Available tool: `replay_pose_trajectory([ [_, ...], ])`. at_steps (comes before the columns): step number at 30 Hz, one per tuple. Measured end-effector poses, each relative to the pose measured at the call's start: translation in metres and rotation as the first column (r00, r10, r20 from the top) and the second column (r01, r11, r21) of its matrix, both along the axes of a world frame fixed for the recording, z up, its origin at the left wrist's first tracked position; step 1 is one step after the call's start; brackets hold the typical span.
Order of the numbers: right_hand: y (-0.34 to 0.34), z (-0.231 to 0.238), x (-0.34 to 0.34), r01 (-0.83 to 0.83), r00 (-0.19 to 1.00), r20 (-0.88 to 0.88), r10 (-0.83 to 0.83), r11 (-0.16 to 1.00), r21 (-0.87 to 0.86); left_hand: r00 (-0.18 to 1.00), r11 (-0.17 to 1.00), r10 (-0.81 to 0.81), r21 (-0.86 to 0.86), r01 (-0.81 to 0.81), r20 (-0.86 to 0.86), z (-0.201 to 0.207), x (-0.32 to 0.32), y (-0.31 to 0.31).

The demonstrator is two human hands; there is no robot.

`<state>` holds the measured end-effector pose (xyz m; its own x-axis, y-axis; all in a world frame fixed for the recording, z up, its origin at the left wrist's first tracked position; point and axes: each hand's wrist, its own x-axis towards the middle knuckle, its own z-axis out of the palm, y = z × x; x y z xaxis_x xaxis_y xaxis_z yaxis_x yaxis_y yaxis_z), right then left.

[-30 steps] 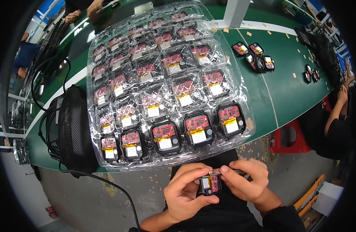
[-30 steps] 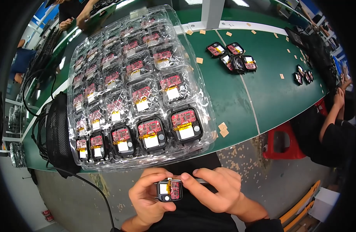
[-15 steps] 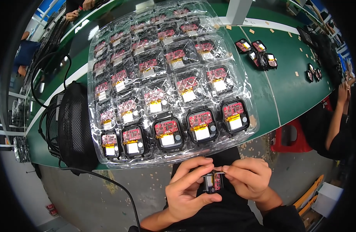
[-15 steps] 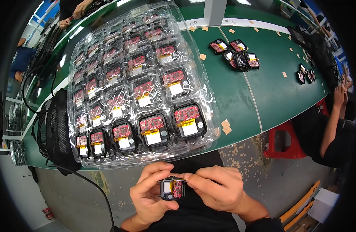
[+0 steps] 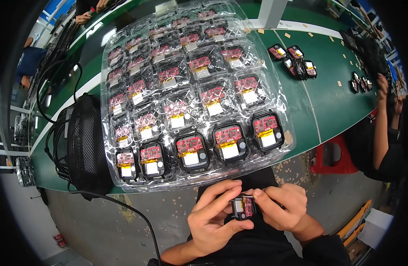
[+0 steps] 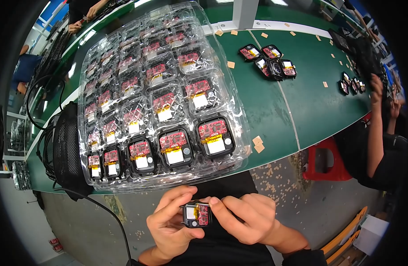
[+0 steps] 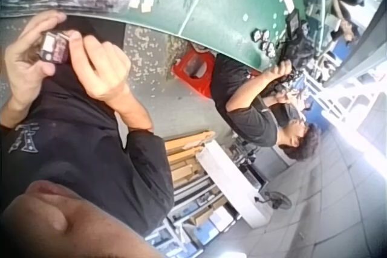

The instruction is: Assembling small electronic device components on a production line using tweezers.

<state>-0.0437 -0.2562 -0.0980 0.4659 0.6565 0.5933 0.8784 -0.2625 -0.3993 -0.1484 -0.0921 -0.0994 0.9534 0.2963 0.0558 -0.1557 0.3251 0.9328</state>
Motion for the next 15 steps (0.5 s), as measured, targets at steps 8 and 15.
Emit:
replay_pose_trajectory([
  [8,0.0,0.0,-0.008,0.043,0.998,-0.045,-0.043,0.999,-0.009,0.998,1.0,0.026,-0.002,-0.027,-0.054,0.004,0.001,-0.003],
  [15,0.001,0.012,0.004,0.068,0.958,-0.283,-0.04,0.994,0.087,0.99,0.976,0.105,0.18,-0.121,0.097,0.008,0.006,0.002],
])
